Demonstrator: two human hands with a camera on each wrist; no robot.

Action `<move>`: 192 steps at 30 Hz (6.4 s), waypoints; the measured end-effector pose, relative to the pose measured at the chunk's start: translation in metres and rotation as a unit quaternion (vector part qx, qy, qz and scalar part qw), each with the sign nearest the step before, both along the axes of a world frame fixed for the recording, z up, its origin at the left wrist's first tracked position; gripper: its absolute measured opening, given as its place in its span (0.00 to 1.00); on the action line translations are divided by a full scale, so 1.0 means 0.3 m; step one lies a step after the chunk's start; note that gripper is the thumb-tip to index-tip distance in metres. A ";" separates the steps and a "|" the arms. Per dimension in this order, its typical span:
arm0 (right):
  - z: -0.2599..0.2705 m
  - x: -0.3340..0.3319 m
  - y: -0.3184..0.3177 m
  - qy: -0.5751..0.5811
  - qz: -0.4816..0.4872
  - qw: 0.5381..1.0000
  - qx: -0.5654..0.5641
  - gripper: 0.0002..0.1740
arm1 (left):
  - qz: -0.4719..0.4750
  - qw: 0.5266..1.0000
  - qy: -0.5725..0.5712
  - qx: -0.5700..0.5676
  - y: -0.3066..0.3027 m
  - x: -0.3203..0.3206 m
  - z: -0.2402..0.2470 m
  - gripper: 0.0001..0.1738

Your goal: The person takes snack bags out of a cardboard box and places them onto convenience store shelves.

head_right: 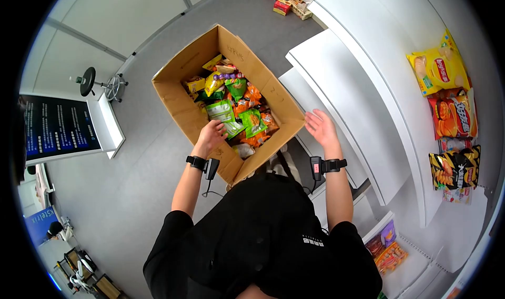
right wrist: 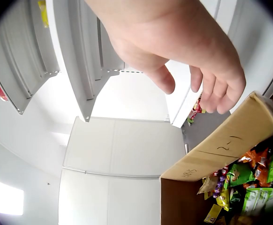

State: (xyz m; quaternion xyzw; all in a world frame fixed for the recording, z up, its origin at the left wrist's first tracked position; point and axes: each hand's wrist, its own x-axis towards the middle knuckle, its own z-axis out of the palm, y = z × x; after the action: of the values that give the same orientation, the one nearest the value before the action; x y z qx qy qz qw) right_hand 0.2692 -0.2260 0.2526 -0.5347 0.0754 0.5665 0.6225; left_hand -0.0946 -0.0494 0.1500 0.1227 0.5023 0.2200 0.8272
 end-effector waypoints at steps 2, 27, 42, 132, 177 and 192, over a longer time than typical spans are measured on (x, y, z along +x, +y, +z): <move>-0.049 0.011 0.025 0.016 0.000 1.000 -0.019 0.21 | -0.008 1.000 0.030 -0.005 0.011 0.026 -0.003 0.19; -0.359 0.022 0.244 -0.108 0.311 0.918 -0.222 0.44 | -0.022 0.981 0.194 -0.019 0.455 0.322 -0.287 0.26; -0.342 0.074 0.255 -0.023 0.344 0.907 -0.242 0.39 | 0.083 0.958 0.268 0.065 0.709 0.381 -0.632 0.41; 0.038 -0.179 -0.755 -0.109 -0.197 0.973 0.057 0.14 | -0.529 0.819 -0.198 0.103 -0.423 0.599 0.314 0.19; -0.177 -1.499 -1.559 0.000 -0.481 0.876 0.003 0.24 | -0.797 0.418 -0.262 0.348 -1.153 -0.035 0.445 0.20; -0.103 -1.886 -1.350 0.004 -0.483 0.875 0.009 0.20 | -0.782 0.547 -0.214 0.210 -0.959 -0.255 0.276 0.18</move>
State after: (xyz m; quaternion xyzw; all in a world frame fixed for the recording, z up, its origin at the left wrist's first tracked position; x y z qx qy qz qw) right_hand -0.2966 -0.6310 0.2217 -0.4240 0.3222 0.1979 0.8230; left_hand -0.1710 -0.3372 0.2326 0.5861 -0.0445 -0.3949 0.7061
